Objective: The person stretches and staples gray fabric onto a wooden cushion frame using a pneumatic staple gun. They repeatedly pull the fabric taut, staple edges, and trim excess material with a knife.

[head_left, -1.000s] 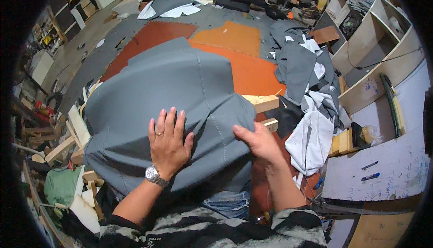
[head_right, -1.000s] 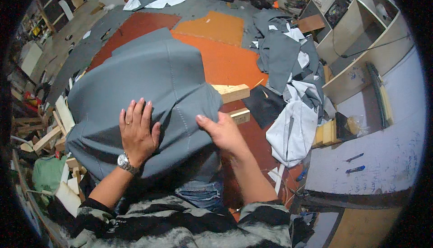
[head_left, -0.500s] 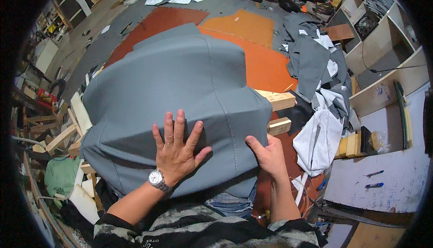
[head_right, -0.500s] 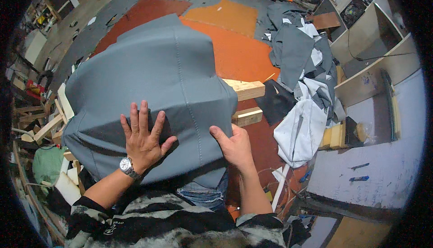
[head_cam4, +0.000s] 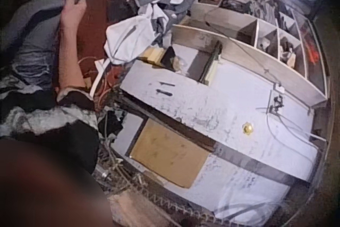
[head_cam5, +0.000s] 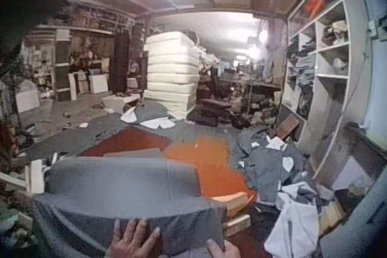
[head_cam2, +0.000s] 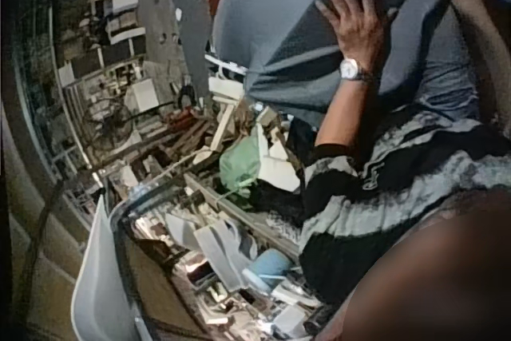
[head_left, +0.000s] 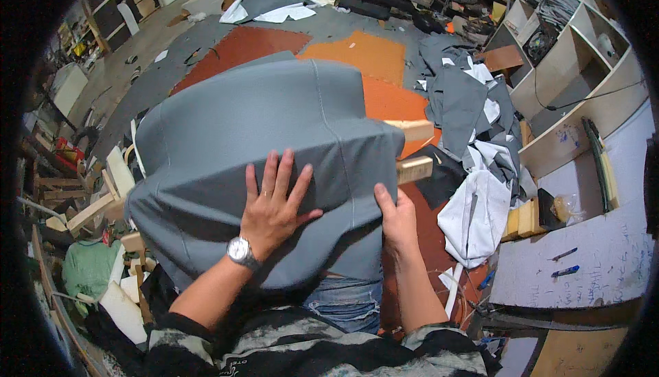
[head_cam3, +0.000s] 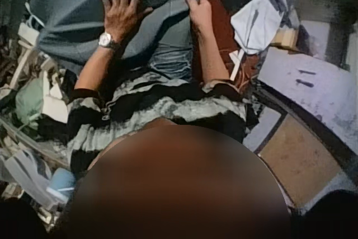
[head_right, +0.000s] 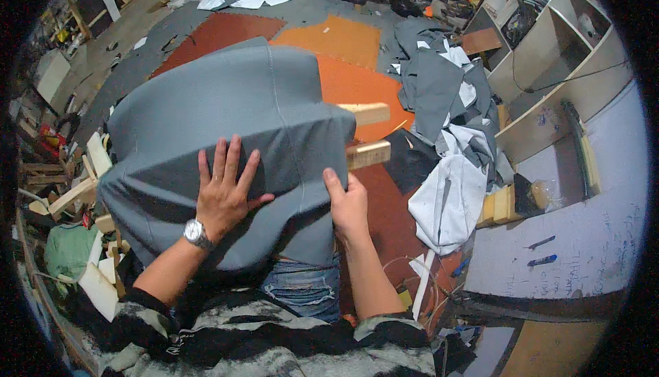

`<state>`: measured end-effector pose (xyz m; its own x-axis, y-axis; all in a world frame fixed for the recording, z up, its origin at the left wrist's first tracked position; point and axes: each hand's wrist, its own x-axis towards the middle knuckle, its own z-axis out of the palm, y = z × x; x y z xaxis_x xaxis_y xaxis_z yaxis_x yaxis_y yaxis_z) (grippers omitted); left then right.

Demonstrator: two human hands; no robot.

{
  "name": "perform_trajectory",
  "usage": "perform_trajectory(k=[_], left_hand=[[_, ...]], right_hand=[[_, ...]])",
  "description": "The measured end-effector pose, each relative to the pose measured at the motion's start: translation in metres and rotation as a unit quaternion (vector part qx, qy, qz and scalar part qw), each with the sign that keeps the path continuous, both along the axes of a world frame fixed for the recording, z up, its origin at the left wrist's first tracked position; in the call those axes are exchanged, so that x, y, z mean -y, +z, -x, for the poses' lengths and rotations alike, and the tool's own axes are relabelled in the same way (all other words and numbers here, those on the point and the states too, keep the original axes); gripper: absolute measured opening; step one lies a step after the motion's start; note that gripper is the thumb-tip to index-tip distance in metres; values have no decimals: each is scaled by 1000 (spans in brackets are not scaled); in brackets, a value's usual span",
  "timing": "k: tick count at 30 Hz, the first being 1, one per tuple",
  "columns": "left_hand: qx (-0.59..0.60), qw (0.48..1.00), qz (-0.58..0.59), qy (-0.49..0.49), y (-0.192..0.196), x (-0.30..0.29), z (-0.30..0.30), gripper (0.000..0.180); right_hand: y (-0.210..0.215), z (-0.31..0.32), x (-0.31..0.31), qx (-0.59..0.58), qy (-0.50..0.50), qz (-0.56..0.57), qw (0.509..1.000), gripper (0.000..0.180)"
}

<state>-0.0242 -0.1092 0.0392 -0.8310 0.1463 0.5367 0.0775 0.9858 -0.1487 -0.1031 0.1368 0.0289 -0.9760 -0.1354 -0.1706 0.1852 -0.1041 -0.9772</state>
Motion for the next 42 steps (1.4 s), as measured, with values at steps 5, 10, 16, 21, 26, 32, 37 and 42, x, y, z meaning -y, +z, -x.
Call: perform_trajectory(k=[5, 10, 16, 21, 26, 32, 37, 42], left_hand=[[-37, 999, 8, 1, 56, 20, 59, 93], [-39, 998, 41, 26, 100, 34, 114, 95], [-55, 995, 68, 37, 129, 28, 161, 87], [-49, 996, 59, 34, 154, 46, 188, 86], [-35, 996, 81, 12, 166, 79, 195, 85], [-34, 995, 91, -10, 178, 92, 210, 88], [6, 997, 35, 68, 201, 61, 254, 95], [1, 984, 26, 177, 187, 23, 295, 101]], right_hand=[[31, 56, 50, -14, 16, 171, 985, 52], [69, 117, 74, 17, 79, 223, 971, 51], [89, 158, 71, 3, 100, 246, 964, 35], [84, 161, 80, -8, 121, 329, 936, 35], [53, 166, 113, -30, 118, 285, 951, 40], [41, 220, 164, -96, 63, 246, 962, 48], [53, 271, 176, -114, 30, 219, 969, 39], [57, 306, 177, -138, 55, 169, 974, 49]])
